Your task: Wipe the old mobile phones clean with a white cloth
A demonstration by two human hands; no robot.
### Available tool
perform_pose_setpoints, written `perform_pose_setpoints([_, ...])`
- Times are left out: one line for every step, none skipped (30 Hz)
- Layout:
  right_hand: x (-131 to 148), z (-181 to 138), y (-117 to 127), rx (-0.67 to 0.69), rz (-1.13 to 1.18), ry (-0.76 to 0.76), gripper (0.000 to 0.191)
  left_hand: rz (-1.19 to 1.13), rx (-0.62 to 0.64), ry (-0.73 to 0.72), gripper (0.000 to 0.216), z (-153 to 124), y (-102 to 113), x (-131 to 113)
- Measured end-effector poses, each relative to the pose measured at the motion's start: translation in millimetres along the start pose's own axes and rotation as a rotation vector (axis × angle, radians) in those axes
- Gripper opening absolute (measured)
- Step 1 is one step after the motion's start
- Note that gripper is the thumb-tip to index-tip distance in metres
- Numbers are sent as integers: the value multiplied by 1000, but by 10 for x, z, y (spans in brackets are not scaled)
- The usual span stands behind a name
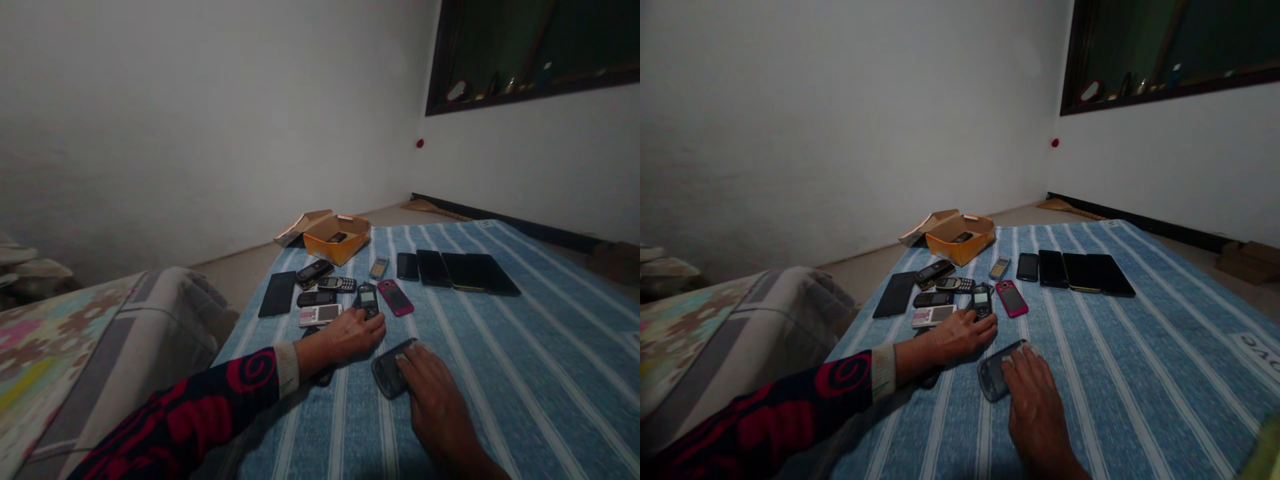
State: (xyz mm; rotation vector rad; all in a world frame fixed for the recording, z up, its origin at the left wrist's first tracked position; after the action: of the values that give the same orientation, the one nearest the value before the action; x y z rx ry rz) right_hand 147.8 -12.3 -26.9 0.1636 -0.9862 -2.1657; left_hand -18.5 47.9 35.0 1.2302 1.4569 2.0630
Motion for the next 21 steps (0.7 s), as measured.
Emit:
perform_pose_setpoints([5,7,5,6,-1,-5,51,1,-1,-9,13,-3,2,-15])
perform_pose_setpoints([11,14,11,8,-1,-8,51,5,-1,-15,14,-6,4,-25])
perform_pose_setpoints([18,20,17,9,1,-8,50,11,0,-20,14,-7,5,-30])
perform_pose_setpoints([25,26,24,6,3,-7,50,16,4,-24,15,-6,4,-33])
perform_pose_setpoints([30,30,30,3,4,-8,49,21,11,-28,16,-4,1,-35])
perform_pose_setpoints([33,34,36,1,3,-9,49,25,18,-29,17,-1,-2,-35])
perform_pose_setpoints([36,38,41,0,0,-11,49,29,24,-29,18,3,-4,-35])
perform_pose_setpoints([36,40,45,3,-4,-13,49,35,28,-27,18,7,-5,-35])
perform_pose_setpoints([35,43,49,6,-9,-15,50,40,30,-24,19,10,-6,-35])
perform_pose_setpoints([33,45,53,8,-13,-14,50,44,31,-23,19,12,-5,-35])
perform_pose_setpoints([32,46,55,12,-15,-11,51,47,30,-24,18,13,-4,-35])
perform_pose_setpoints([32,47,58,13,-15,-5,51,48,27,-30,18,12,-3,-37])
perform_pose_setpoints([32,48,59,12,-16,1,51,44,24,-36,17,10,-3,-38])
perform_pose_setpoints([34,49,60,9,-18,8,50,39,19,-42,16,7,-3,-38])
perform_pose_setpoints([38,49,59,6,-20,13,50,34,12,-47,16,2,-4,-37])
perform_pose_setpoints([43,49,57,2,-22,18,50,31,5,-51,16,-2,-5,-36])
perform_pose_setpoints([50,49,56,-5,-22,24,50,32,-1,-53,16,-6,-6,-35])
perform_pose_setpoints([59,49,54,-9,-19,30,50,35,-4,-55,17,-9,-7,-34])
perform_pose_setpoints([68,49,52,-11,-16,35,50,41,-6,-54,17,-11,-6,-34])
perform_pose_setpoints([76,50,51,-13,-12,39,50,47,-5,-56,18,-12,-5,-35])
perform_pose_setpoints([82,52,50,-13,-9,41,51,50,-1,-59,18,-11,-2,-37])
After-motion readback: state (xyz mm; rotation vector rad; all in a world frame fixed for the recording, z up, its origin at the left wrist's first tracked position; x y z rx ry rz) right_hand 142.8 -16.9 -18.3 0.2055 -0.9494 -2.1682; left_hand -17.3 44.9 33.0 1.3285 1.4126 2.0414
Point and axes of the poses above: each hand's wrist, its own z-axis towards the middle knuckle, its own y-axis out of the back of the hand, x = y × z, the point moved 4 cm from there along z, towards the middle knuckle
